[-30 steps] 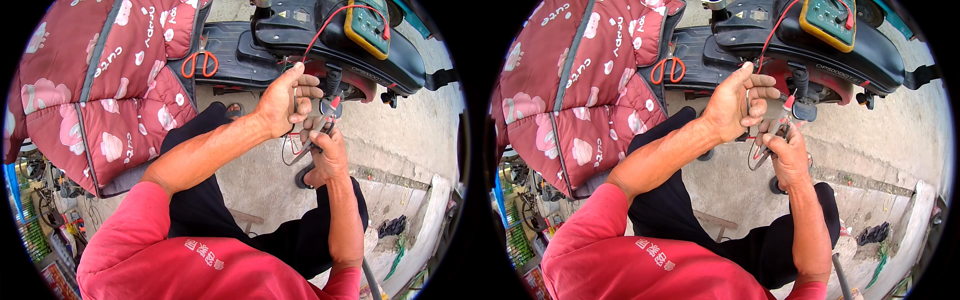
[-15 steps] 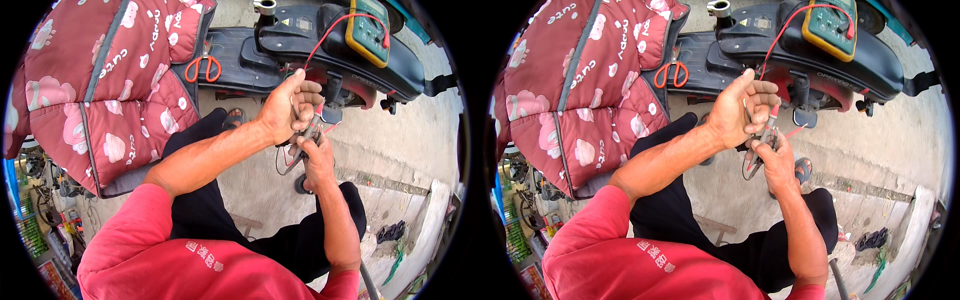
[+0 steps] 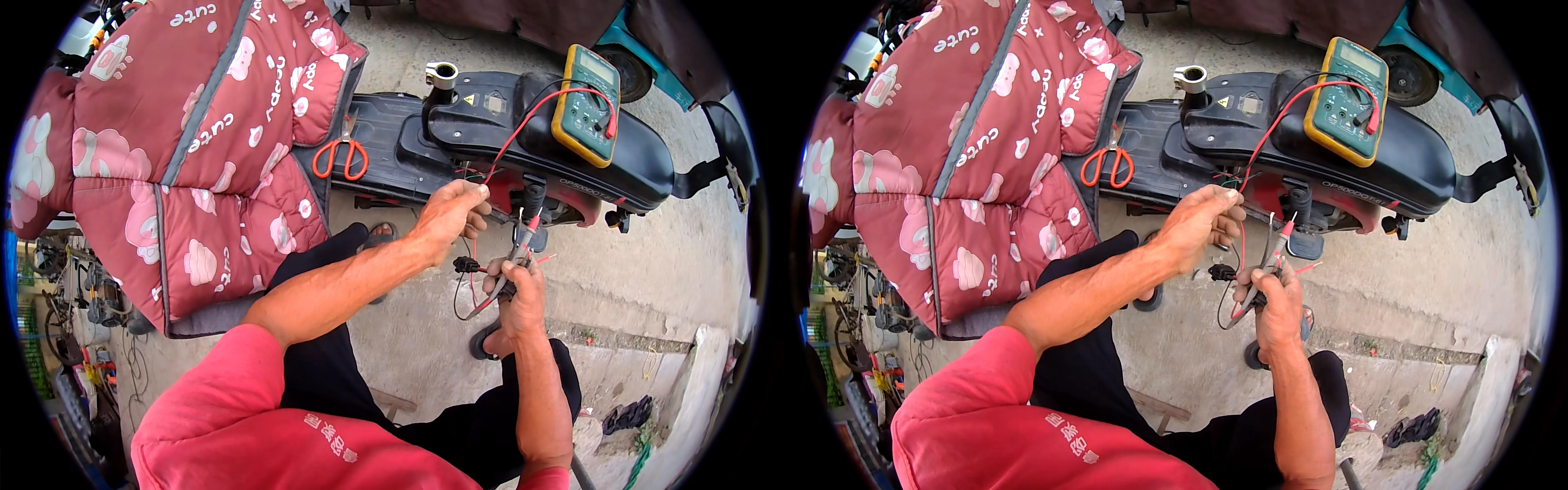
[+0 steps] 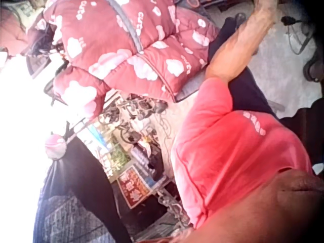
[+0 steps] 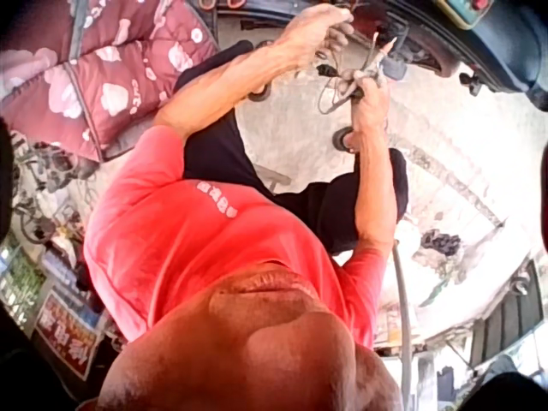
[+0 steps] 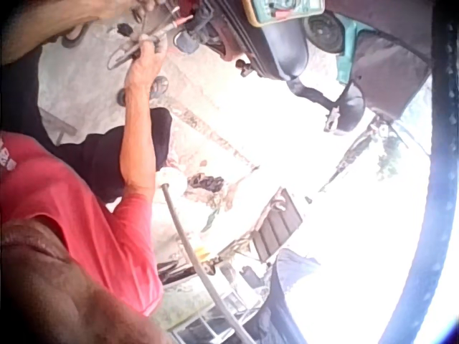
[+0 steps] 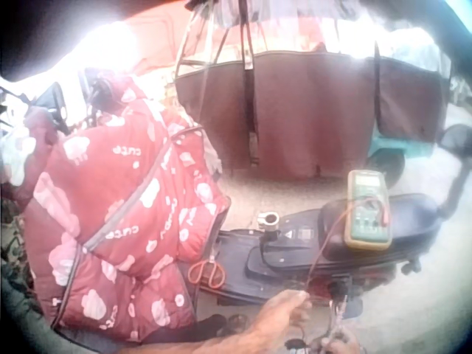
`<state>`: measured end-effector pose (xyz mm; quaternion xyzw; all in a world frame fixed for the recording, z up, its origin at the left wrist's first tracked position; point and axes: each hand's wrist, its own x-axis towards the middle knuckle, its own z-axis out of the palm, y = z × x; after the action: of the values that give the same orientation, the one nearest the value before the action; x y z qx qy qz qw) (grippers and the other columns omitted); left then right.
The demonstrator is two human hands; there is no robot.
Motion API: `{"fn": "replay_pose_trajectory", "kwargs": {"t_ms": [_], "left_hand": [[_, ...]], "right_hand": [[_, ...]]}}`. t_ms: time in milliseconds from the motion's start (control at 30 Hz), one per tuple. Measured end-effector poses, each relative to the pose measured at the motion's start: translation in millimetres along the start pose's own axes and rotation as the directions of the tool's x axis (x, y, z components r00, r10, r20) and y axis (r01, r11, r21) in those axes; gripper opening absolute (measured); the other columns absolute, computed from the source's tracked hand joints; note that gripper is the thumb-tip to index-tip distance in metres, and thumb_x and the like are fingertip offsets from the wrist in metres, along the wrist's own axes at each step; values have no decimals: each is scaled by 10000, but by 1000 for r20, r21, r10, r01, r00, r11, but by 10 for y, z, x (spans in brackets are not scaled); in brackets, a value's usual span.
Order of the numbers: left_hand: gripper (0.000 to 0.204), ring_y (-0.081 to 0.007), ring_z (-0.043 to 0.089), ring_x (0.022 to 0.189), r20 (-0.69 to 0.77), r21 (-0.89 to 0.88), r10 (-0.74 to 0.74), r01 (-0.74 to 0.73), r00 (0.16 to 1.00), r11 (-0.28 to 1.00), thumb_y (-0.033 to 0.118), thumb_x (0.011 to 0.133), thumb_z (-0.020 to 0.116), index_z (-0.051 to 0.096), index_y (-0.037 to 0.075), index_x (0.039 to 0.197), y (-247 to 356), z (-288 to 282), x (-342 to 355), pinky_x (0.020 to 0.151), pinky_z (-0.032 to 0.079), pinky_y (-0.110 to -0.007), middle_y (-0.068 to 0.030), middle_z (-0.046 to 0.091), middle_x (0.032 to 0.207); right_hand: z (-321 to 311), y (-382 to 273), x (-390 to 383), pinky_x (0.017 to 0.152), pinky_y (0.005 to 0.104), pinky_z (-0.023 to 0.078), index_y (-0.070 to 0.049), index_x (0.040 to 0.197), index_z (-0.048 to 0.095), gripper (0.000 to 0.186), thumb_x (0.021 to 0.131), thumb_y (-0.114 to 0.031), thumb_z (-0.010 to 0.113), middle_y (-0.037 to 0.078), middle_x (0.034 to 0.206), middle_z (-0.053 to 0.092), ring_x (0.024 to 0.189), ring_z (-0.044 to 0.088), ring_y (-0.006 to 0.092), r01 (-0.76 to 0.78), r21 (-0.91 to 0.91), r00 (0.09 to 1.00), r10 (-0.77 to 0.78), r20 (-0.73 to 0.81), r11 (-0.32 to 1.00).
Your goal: The person sits on the ground and uses scissors to cut a red wire connected to a scooter. They then use a multimeter to test the electrical continuity of a connector and wires attached to the scooter.
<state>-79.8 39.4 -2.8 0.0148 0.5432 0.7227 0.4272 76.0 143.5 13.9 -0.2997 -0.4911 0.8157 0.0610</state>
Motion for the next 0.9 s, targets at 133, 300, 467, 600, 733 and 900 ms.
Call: {"fn": "replay_pose_trajectory", "kwargs": {"t_ms": [133, 300, 467, 600, 733, 900], "left_hand": [[279, -101, 596, 754, -20, 56, 1, 0, 1000, 998, 303, 974, 587, 586, 59, 1109, -8, -20, 18, 666, 488, -273, -46, 627, 949], [251, -102, 600, 745, -6, 131, 21, -20, 1000, 991, 256, 958, 604, 604, 48, 1098, 21, 34, -28, 659, 492, -269, -52, 639, 951], [271, -103, 594, 743, -30, 251, 72, -62, 997, 966, 209, 944, 603, 615, 8, 1124, 56, 1, -11, 650, 501, -270, -67, 650, 943], [377, -122, 592, 741, -61, 347, 72, -46, 996, 937, 190, 931, 604, 580, -32, 1235, 61, -12, 17, 652, 511, -284, -80, 654, 965], [495, -148, 607, 761, -55, 496, 154, -107, 986, 861, 187, 913, 620, 515, -54, 1333, -22, -90, 131, 649, 515, -297, -102, 659, 992], [558, -168, 621, 755, -35, 559, 85, -51, 996, 827, 193, 891, 648, 484, -37, 1373, -23, -102, 209, 647, 518, -304, -129, 666, 1010]], "right_hand": [[-49, 13, 18, 647, 306, 475, -36, 1020, 547, 234, 847, -191, 574, 85, 840, 630, 674, 593, 171, 27, 24, 999, -28, 25, 999], [-81, -6, 19, 652, 319, 474, -33, 981, 546, 201, 855, -188, 566, 84, 837, 634, 675, 597, 174, 36, 59, 998, -39, 42, 998], [-112, -28, 42, 651, 321, 472, -24, 950, 553, 191, 859, -192, 564, 88, 830, 634, 674, 598, 177, 43, 84, 998, -45, 34, 996], [-126, -28, 55, 649, 326, 474, -20, 944, 555, 190, 857, -189, 568, 93, 825, 634, 672, 597, 184, 62, 113, 997, -66, 38, 992], [-138, -44, 70, 642, 335, 478, -26, 938, 551, 181, 858, -187, 570, 97, 833, 631, 667, 595, 194, 64, 143, 997, -70, 39, 988], [-237, -51, 97, 623, 342, 473, -53, 932, 550, 153, 859, -186, 566, 101, 835, 623, 658, 589, 208, 14, 234, 998, -29, 60, 972]]}}
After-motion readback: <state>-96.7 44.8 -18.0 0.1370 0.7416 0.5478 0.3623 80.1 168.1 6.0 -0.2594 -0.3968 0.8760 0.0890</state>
